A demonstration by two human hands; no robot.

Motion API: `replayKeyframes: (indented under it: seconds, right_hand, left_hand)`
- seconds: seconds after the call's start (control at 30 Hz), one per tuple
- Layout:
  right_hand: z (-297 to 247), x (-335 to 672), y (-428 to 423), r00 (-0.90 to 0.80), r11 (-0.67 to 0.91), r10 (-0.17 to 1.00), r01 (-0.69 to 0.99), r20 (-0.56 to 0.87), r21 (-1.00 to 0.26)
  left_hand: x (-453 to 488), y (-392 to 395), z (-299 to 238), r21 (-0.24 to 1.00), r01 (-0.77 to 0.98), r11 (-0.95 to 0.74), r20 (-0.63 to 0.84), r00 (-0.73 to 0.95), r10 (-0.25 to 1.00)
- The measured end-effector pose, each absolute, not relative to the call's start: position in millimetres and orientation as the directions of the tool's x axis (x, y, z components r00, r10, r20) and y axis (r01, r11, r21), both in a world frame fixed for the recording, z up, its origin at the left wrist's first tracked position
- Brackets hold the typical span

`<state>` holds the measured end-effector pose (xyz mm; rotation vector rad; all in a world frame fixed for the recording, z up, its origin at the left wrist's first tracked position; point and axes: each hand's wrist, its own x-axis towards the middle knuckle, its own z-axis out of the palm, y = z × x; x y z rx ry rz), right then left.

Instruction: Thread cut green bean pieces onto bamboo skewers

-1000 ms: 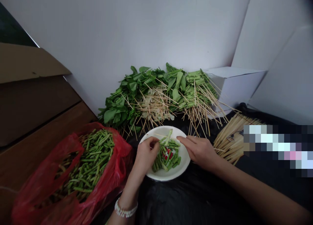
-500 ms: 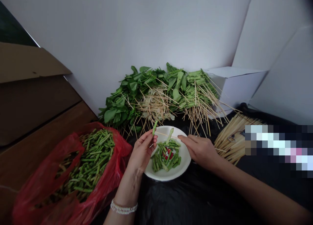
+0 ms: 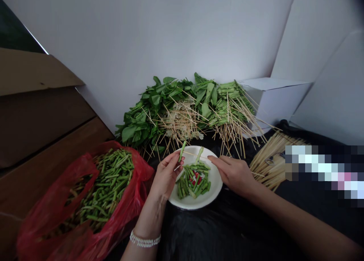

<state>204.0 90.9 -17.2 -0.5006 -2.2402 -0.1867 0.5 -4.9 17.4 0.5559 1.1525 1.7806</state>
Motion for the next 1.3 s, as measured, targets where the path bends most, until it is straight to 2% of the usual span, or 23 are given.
replayKeyframes:
  seconds: [0.2,0.47,0.67,0.8,1.1,1.2,1.3]
  right_hand:
    - [-19,204,90,-0.621,0.928,0.282,0.371,0.732,-0.043]
    - [-18,203,86,-0.639,0.939,0.292,0.331,0.711,-0.088]
    - [-20,202,85,-0.658,0.948,0.275,0.309,0.701,-0.082]
    - [-22,201,85,-0.667,0.942,0.282,0.328,0.689,-0.067]
    - [-23,201,86,-0.662,0.936,0.281,0.349,0.695,-0.045]
    - [-20,202,86,-0.636,0.929,0.308,0.362,0.707,-0.078]
    - [-17,203,87,-0.624,0.920,0.339,0.377,0.704,-0.109]
  left_hand:
    - [-1,-3,16,0.882,-0.437,-0.177,-0.121,-0.573,0.811]
    - [-2,-4,17,0.900,-0.418,-0.126,-0.120,-0.513,0.850]
    - [5,-5,11,0.986,-0.150,-0.071,-0.006,-0.462,0.887]
    - [11,-5,12,0.998,-0.025,-0.064,0.047,-0.429,0.902]
    - [5,-6,10,1.000,0.001,-0.006,0.007,-0.345,0.938]
    - [8,-6,7,0.991,0.128,0.031,0.002,-0.253,0.967]
    - [12,-7,1,0.904,0.421,0.080,0.005,-0.197,0.980]
